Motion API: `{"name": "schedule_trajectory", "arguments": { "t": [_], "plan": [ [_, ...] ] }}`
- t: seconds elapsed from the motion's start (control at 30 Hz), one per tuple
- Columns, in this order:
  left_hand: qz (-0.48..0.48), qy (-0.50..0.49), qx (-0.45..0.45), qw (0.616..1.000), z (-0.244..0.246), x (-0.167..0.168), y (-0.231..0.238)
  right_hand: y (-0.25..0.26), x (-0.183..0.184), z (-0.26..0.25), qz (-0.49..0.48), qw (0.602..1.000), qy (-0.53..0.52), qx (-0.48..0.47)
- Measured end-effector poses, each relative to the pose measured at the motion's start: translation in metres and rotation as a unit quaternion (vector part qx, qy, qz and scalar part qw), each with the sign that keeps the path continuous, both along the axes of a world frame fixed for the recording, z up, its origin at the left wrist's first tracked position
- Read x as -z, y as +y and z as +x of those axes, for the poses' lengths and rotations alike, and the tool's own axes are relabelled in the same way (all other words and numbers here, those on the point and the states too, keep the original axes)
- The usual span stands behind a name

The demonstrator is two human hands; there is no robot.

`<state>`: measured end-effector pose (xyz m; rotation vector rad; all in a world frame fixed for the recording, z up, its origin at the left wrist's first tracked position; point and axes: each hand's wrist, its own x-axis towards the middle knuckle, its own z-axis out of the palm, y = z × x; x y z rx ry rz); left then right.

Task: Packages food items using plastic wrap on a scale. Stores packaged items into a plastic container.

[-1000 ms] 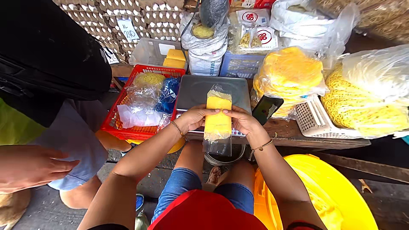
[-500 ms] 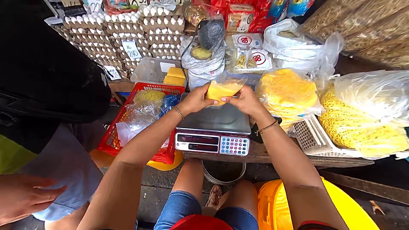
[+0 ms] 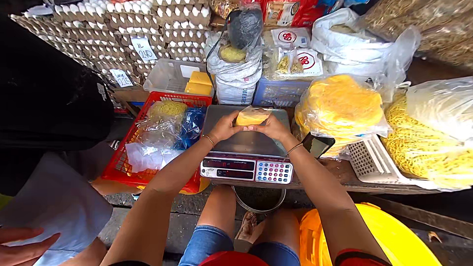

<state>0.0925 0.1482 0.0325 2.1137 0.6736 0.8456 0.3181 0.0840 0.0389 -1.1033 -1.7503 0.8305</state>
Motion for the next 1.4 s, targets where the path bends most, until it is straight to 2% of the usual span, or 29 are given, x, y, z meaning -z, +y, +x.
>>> {"name": "schedule_trajectory", "arguments": {
  "t": [0.1, 0.23, 0.37, 0.57, 0.8, 1.0, 1.23, 1.4],
  "plan": [
    [-0.042, 0.003, 0.014, 0.999, 0.000, -0.005, 0.002, -0.011, 0.006, -0.002, -0.012, 0.999, 0.037, 0.015],
    [-0.063, 0.025, 0.013, 0.998, 0.003, -0.008, 0.003, 0.016, 0.015, -0.002, -0.037, 0.995, 0.090, -0.008],
    [-0.092, 0.004, 0.003, 0.996, 0.000, -0.001, -0.006, 0.019, 0.017, -0.008, -0.067, 0.990, 0.121, -0.026],
    [-0.120, -0.007, -0.006, 0.993, -0.005, 0.006, -0.017, 0.011, 0.013, -0.013, -0.088, 0.991, 0.096, -0.028],
    [-0.117, 0.063, -0.025, 0.991, -0.009, -0.005, -0.019, 0.006, 0.015, -0.015, -0.103, 0.989, 0.104, -0.029],
    [-0.130, 0.069, -0.027, 0.989, -0.008, -0.003, -0.018, 0.012, 0.015, -0.014, -0.100, 0.992, 0.072, -0.026],
    [-0.140, 0.106, -0.037, 0.984, -0.006, -0.010, -0.017, 0.018, 0.010, -0.014, -0.150, 0.985, 0.077, -0.033],
    [-0.170, 0.057, -0.042, 0.983, -0.004, -0.010, -0.017, 0.022, 0.006, -0.014, -0.165, 0.983, 0.072, -0.029]
  ]
}}
